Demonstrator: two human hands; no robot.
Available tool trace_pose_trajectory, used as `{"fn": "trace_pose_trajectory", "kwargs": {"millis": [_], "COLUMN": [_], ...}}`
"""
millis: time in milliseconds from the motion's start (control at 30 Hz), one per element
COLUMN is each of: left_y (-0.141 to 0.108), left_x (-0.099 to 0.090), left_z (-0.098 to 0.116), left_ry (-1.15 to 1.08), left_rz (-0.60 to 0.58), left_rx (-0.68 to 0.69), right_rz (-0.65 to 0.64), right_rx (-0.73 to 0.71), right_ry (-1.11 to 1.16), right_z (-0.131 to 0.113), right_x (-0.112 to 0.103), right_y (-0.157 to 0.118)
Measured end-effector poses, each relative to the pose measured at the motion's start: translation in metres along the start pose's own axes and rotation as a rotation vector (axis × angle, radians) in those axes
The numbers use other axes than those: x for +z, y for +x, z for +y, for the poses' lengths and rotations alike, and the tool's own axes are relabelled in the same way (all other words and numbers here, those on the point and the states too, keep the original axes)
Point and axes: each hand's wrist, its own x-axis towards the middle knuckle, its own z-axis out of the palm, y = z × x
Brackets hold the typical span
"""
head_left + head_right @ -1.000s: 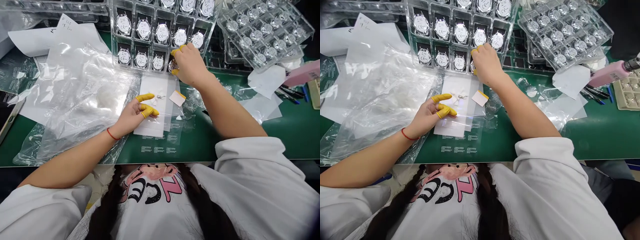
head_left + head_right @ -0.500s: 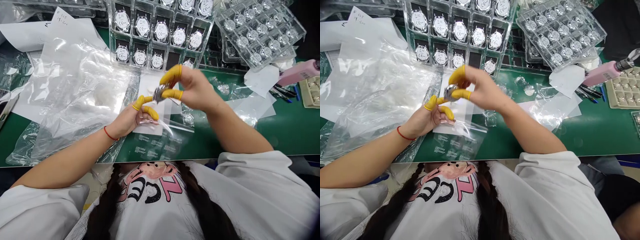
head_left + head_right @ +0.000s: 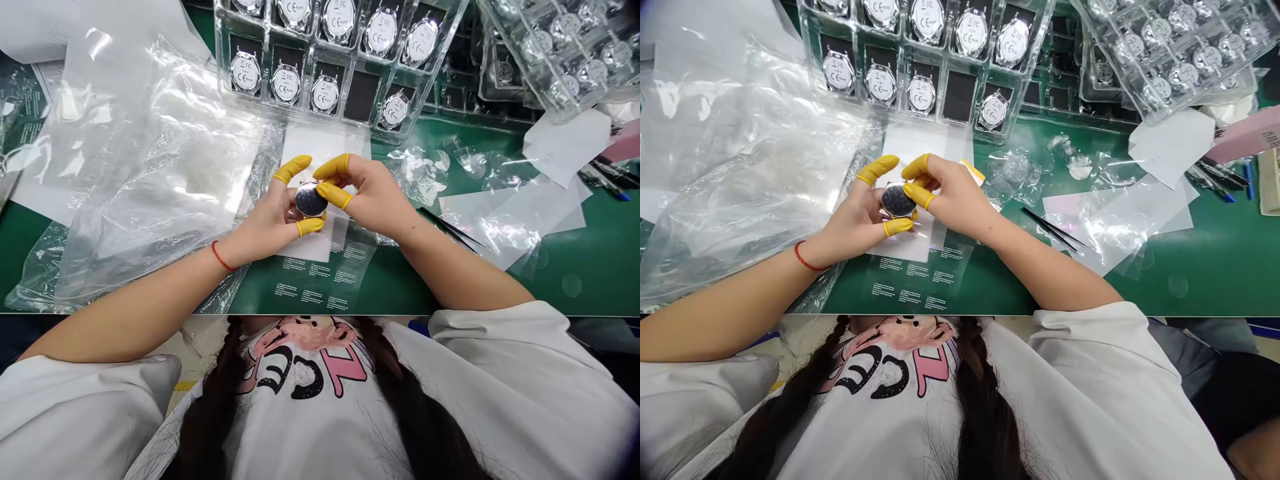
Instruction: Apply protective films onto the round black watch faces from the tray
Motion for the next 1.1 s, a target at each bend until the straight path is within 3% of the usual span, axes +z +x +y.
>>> {"fn": "trace_pose_trajectory", "kwargs": {"millis": [233,467,600,867,1000,1100], "left_y": [0.001,-0.001,-0.001,-0.001,0.000,-0.001], "left_x": [0.000,0.004,0.007,0.009,0.011,0.011], "left_z": [0.007,0.005,0.008,0.010,0.010,0.010], "left_ry": [0.159,0.078,0.035,-0.009,-0.040,-0.046], "left_rz": [0.036,0.096,0.151,0.210,0.206,0.195], "left_rx": [0.070,0.052,0.019,-0.052,-0.044,-0.018], "right_rz": [0.087,0.126,0.202,0.160,0.163,0.363], "right_rx": [-0.209,-0.106,-0.146,-0.214,-0.235,-0.147], "right_ry": [-0.354,-0.288,-0.365,-0.557,-0.450,-0.361], "right_z": [-0.010,-0.005,-0.007,-0.015,-0.006,0.009], "right_x": [0.016,0.008,0.017,0.036,0.014,-0.021], "right_y": [-0.014,-0.013,-0.014,-0.022,-0.014,-0.006]}}
